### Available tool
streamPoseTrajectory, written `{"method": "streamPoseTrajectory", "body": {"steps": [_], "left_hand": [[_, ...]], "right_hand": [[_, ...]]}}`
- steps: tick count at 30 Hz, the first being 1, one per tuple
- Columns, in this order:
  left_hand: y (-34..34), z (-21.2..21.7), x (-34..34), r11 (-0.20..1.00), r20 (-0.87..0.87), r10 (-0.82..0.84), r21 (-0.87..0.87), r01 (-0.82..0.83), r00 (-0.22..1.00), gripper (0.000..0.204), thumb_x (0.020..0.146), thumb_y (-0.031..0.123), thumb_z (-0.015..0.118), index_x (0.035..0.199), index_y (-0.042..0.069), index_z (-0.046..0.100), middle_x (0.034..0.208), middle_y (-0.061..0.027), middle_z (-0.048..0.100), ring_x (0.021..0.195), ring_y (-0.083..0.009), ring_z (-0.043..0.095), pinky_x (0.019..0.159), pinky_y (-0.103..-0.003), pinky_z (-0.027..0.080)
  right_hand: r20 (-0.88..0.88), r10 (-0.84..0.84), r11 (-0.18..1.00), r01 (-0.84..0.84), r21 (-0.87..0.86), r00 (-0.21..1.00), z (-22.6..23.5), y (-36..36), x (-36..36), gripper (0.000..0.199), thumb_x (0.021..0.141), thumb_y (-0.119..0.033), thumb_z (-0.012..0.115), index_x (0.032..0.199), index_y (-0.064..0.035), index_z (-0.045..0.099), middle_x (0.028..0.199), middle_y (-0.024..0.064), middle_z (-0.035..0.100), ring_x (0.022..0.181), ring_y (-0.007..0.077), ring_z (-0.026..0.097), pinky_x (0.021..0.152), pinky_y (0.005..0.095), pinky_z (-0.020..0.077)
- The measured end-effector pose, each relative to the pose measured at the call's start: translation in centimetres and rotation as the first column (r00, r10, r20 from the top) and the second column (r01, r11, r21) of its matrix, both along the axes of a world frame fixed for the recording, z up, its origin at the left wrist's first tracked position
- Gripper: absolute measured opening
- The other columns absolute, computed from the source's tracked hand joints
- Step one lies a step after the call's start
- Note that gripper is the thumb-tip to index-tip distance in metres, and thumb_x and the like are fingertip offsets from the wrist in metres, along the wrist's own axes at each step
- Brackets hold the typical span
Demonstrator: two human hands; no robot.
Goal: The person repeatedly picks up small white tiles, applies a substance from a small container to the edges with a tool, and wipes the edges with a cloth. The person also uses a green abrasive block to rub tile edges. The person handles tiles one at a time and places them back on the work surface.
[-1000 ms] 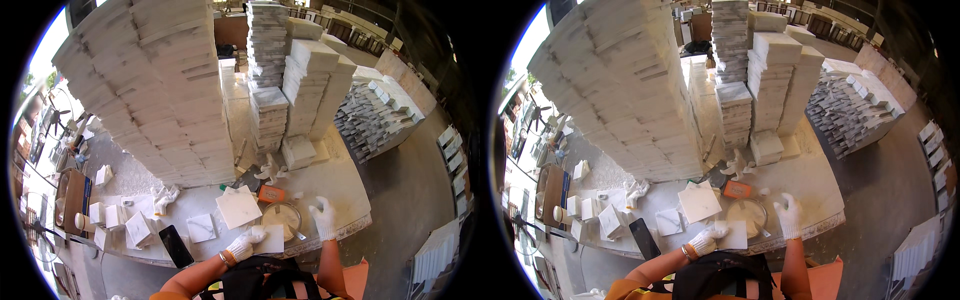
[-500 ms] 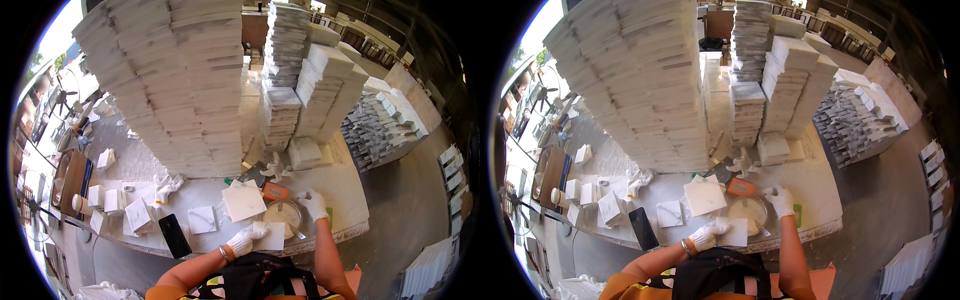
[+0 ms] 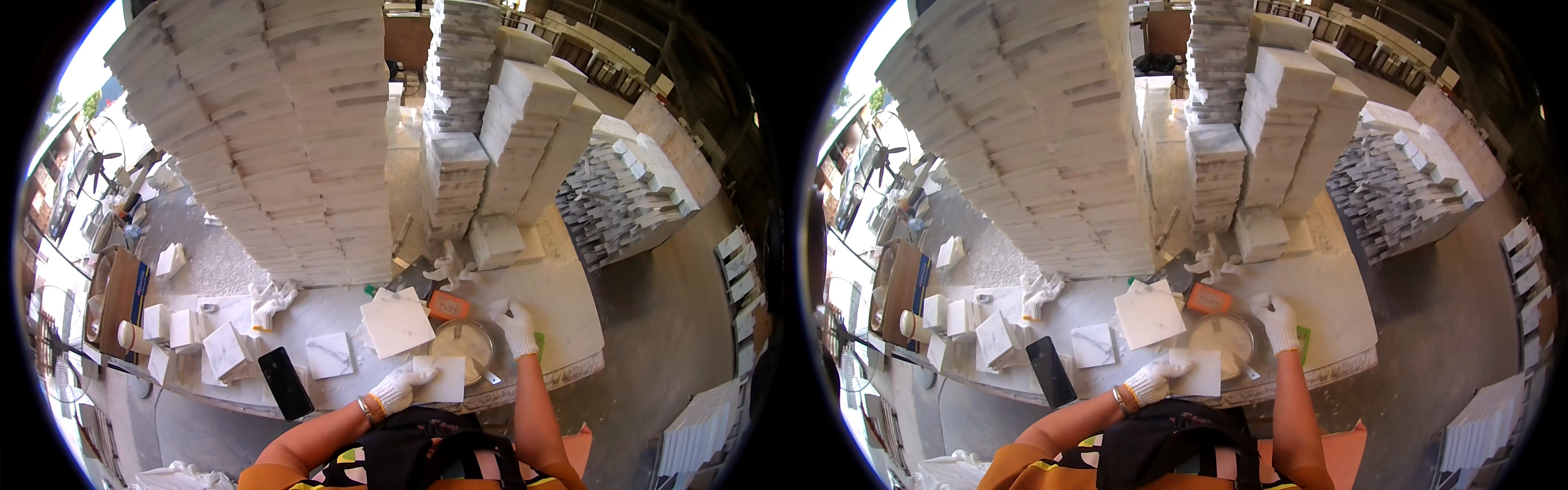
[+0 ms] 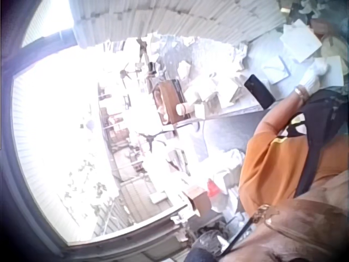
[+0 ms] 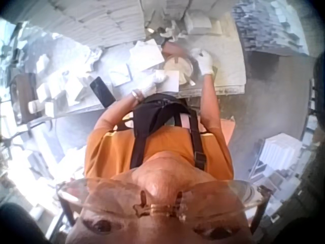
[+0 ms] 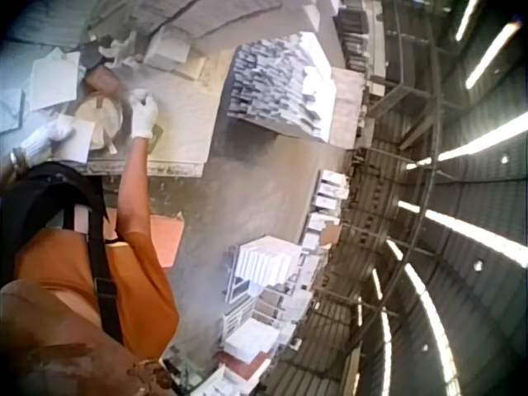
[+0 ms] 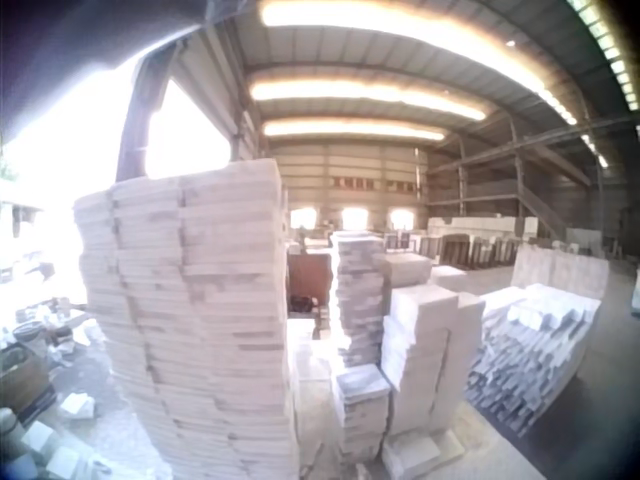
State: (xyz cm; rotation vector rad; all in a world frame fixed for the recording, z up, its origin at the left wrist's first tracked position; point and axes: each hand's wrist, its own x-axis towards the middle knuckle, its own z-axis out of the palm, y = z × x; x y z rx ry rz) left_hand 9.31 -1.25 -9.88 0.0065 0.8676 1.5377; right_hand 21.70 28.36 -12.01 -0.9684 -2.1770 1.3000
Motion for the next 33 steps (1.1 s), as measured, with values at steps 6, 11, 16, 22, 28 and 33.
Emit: {"method": "streamPoseTrajectory", "body": {"steps": [6,11,16,22,28,33], "left_hand": [[0.0,-1.1,-0.3,0.999,-0.024,-0.029,0.029,0.03,0.999,0.044,0.093,0.014,0.073,0.132,0.0,0.058,0.123,-0.0083,0.066,0.113,-0.0211,0.063,0.102,-0.036,0.05],[0.1,-1.8,0.1,1.0,0.062,0.024,0.003,-0.024,0.998,0.035,0.095,0.01,0.07,0.127,0.004,0.059,0.114,-0.0038,0.066,0.105,-0.0177,0.064,0.096,-0.035,0.054],[0.2,-0.3,-0.2,0.999,0.047,-0.008,-0.038,0.01,0.999,0.035,0.095,0.007,0.067,0.129,0.003,0.058,0.118,-0.0057,0.066,0.108,-0.0195,0.065,0.098,-0.037,0.054],[0.3,-0.2,-0.1,0.999,0.051,-0.027,-0.02,0.028,0.998,0.037,0.095,0.008,0.068,0.131,0.002,0.058,0.121,-0.0075,0.067,0.111,-0.0211,0.065,0.101,-0.038,0.053],[0.2,-0.7,0.0,1.0,0.058,-0.023,-0.001,0.023,0.998,0.04,0.095,0.009,0.07,0.132,0.0,0.057,0.123,-0.0083,0.066,0.114,-0.0211,0.063,0.103,-0.038,0.051],[0.2,-1.7,0.1,1.0,0.058,-0.023,0.004,0.023,0.998,0.04,0.094,0.01,0.071,0.131,0.0,0.057,0.121,-0.007,0.065,0.113,-0.02,0.063,0.103,-0.037,0.05]], "right_hand": [[-0.187,-0.06,0.984,0.027,-0.177,0.981,4.1,-4.0,3.3,0.027,0.089,-0.014,0.074,0.111,-0.0003,0.068,0.102,0.0029,0.069,0.096,0.0109,0.061,0.088,0.0282,0.0502],[-0.071,-0.086,0.971,0.067,-0.23,0.994,9.7,-8.8,5.8,0.035,0.088,-0.015,0.075,0.117,0.0013,0.067,0.106,0.0054,0.069,0.098,0.0126,0.062,0.091,0.0291,0.0498],[-0.082,-0.1,0.956,0.073,-0.285,0.992,9.3,-10.5,7.8,0.039,0.088,-0.017,0.075,0.121,0.0019,0.067,0.108,0.007,0.07,0.101,0.0134,0.063,0.092,0.0298,0.0502],[-0.095,-0.054,0.964,0.028,-0.264,0.994,10.8,-11.5,8.2,0.041,0.086,-0.017,0.076,0.122,0.0019,0.068,0.109,0.0075,0.07,0.1,0.0141,0.063,0.091,0.0295,0.0501],[-0.088,-0.035,0.972,0.013,-0.234,0.996,10.5,-11.6,8.9,0.038,0.086,-0.017,0.077,0.119,0.0006,0.07,0.109,0.0091,0.072,0.1,0.015,0.065,0.09,0.0296,0.0507],[-0.105,-0.057,0.954,0.023,-0.3,0.993,11.4,-11.9,8.5,0.036,0.088,-0.016,0.075,0.118,0.0026,0.069,0.109,0.0086,0.073,0.1,0.0136,0.065,0.09,0.0286,0.0512]]}}
